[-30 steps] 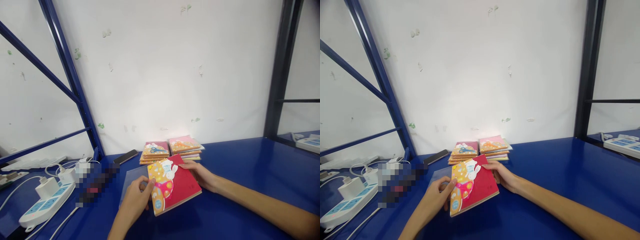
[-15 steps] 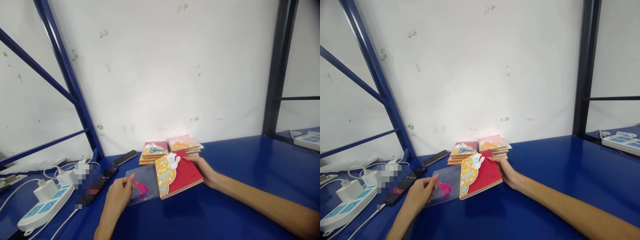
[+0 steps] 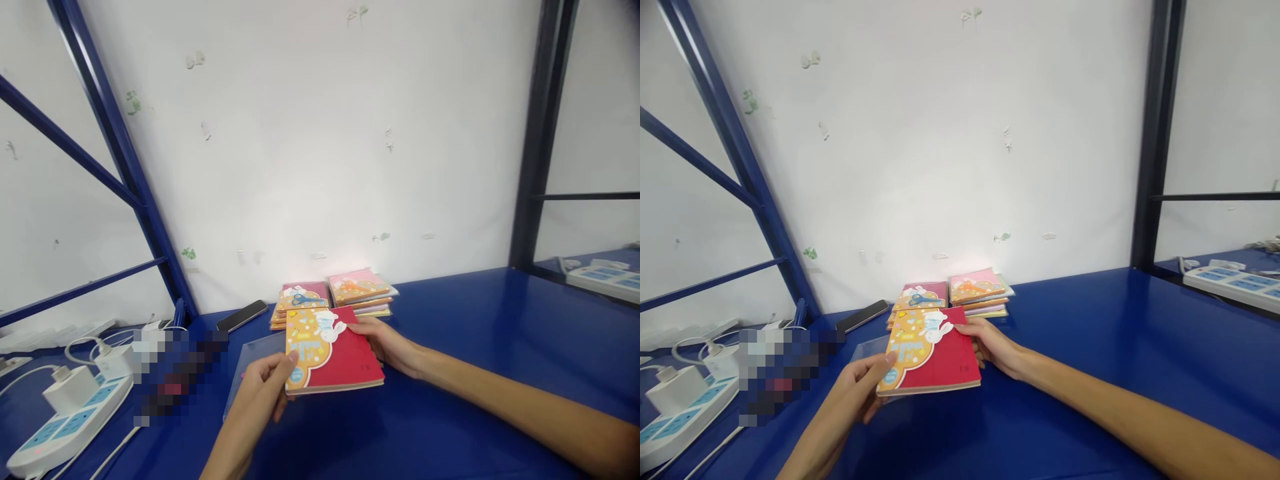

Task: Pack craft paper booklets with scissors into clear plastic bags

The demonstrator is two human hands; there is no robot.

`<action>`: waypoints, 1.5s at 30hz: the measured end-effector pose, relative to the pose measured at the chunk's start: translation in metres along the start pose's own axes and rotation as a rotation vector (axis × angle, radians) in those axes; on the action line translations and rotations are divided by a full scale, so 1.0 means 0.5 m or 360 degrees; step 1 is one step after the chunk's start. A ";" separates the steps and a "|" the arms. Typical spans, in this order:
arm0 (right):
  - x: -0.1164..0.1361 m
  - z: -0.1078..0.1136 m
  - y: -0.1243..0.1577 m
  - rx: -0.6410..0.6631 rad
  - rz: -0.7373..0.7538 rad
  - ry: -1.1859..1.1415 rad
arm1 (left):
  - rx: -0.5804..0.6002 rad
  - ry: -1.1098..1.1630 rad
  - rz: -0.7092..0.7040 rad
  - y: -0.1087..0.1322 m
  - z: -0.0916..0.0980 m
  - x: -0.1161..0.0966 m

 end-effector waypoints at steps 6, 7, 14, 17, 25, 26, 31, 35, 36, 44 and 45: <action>0.020 0.014 -0.005 -0.0001 0.0055 0.0006 | -0.0234 0.0202 -0.0034 0.036 0.045 -0.028; 0.028 0.022 -0.006 -0.0002 0.0052 -0.0014 | -0.0272 0.0247 -0.0031 0.040 0.056 -0.028; 0.084 0.106 0.000 0.0199 -0.0203 0.0198 | -0.0504 0.0325 -0.0143 0.038 0.140 -0.018; 0.074 0.142 0.021 0.0358 -0.0472 0.0648 | -0.0522 0.0243 -0.0170 0.033 0.142 -0.020; 0.108 0.296 0.002 -0.0120 -0.0531 0.1680 | -0.0227 -0.0336 0.0012 -0.017 0.071 0.013; 0.125 0.316 -0.004 -0.0303 -0.0421 0.1707 | -0.0236 -0.0419 0.0002 -0.022 0.068 0.016; 0.139 0.355 -0.014 -0.0688 -0.0245 0.1794 | -0.0387 -0.0719 -0.0021 -0.032 0.064 0.021; 0.132 0.343 -0.017 -0.0744 -0.0202 0.1858 | -0.0308 -0.0888 -0.0044 -0.035 0.037 0.020; 0.130 0.340 -0.016 -0.0755 -0.0193 0.1860 | -0.0298 -0.0897 -0.0046 -0.035 0.032 0.019; 0.132 0.336 -0.017 -0.0832 -0.0067 0.1829 | -0.0133 -0.0650 -0.0160 -0.017 0.005 0.004; 0.135 0.337 -0.016 -0.0858 -0.0051 0.1847 | -0.0116 -0.0670 -0.0174 -0.016 0.002 0.005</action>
Point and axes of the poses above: each hand's wrist, its own y-axis away from the middle knuckle, its own z-axis out of the back of the hand, x = y × z, the point moved 9 cm from there along -y, towards the middle knuckle, and after that the axes turned 8 degrees about z, right-handed, at the moved point
